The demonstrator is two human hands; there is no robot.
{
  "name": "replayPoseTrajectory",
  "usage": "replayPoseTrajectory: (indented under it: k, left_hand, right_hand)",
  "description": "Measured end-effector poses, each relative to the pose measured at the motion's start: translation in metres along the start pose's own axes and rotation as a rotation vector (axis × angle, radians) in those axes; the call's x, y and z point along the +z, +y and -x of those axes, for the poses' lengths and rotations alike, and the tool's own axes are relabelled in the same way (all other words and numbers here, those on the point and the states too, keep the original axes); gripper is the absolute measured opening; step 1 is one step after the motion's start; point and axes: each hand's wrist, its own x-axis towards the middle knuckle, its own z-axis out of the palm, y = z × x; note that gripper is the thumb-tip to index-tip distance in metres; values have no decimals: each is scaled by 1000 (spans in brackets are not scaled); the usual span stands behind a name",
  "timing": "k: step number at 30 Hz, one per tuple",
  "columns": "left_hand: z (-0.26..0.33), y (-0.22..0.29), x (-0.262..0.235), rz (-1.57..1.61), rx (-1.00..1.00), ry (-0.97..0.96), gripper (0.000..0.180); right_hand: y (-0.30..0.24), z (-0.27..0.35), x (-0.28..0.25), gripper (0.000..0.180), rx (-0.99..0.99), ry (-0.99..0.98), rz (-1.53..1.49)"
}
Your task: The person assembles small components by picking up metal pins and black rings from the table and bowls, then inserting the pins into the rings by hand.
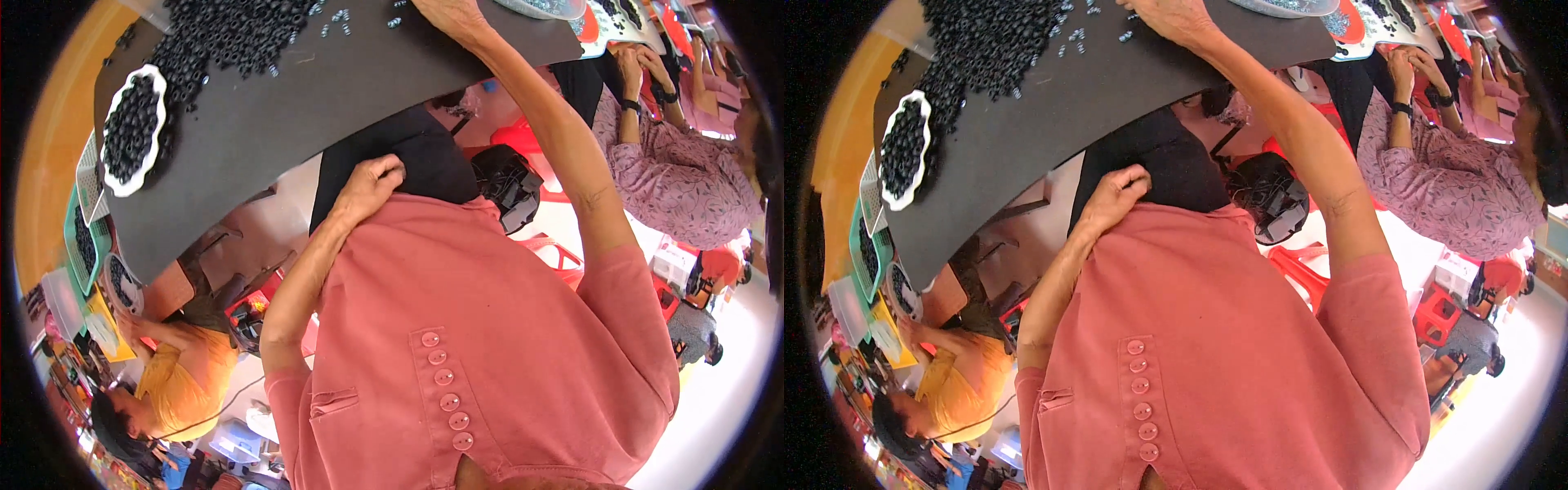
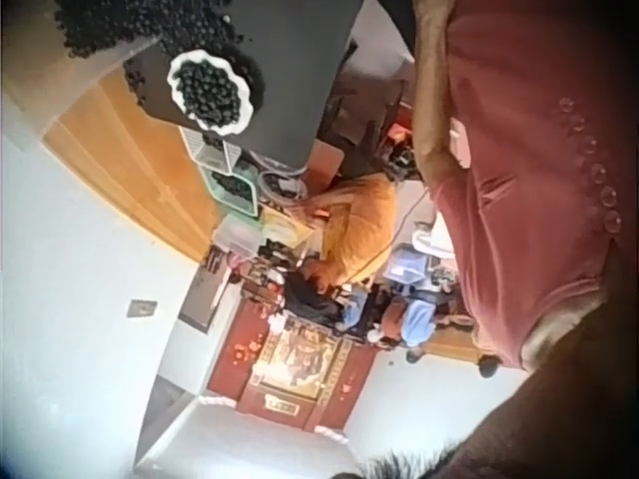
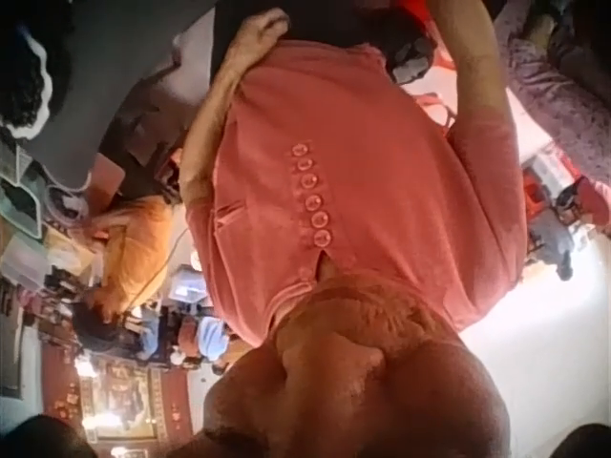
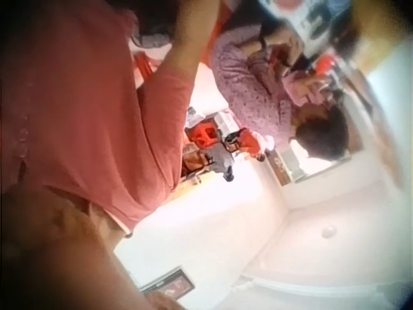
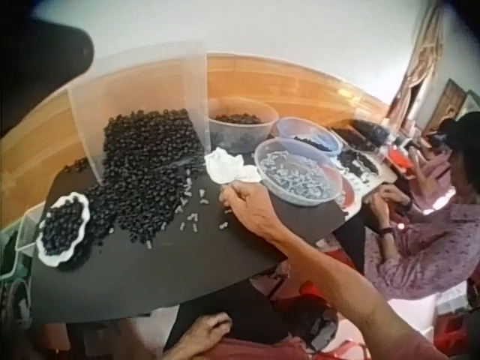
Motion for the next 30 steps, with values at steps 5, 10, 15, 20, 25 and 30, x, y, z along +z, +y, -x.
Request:
replayPoseTrajectory:
  k: [5,10,15,20,25,30]
  left_hand:
    - [-1,-3,0,224,-90,56,18]
    - [3,-5,9,-126,177,263,13]
    - [6,-13,10,-566,166,282,19]
    - [17,11,3,-341,102,166,21]
    - [34,44,-6,-235,246,105,17]
    - [47,97,-17,100,186,85,14]
  right_hand:
    - [2,0,1,27,14,8,0]
    - [2,-2,0,26,-9,11,7]
    - [-2,1,3,25,-43,35,-44]
    - [5,5,1,27,-182,93,115]
    - [-4,8,-8,24,-120,-12,130]
    - [-13,16,-28,17,-113,-181,29]
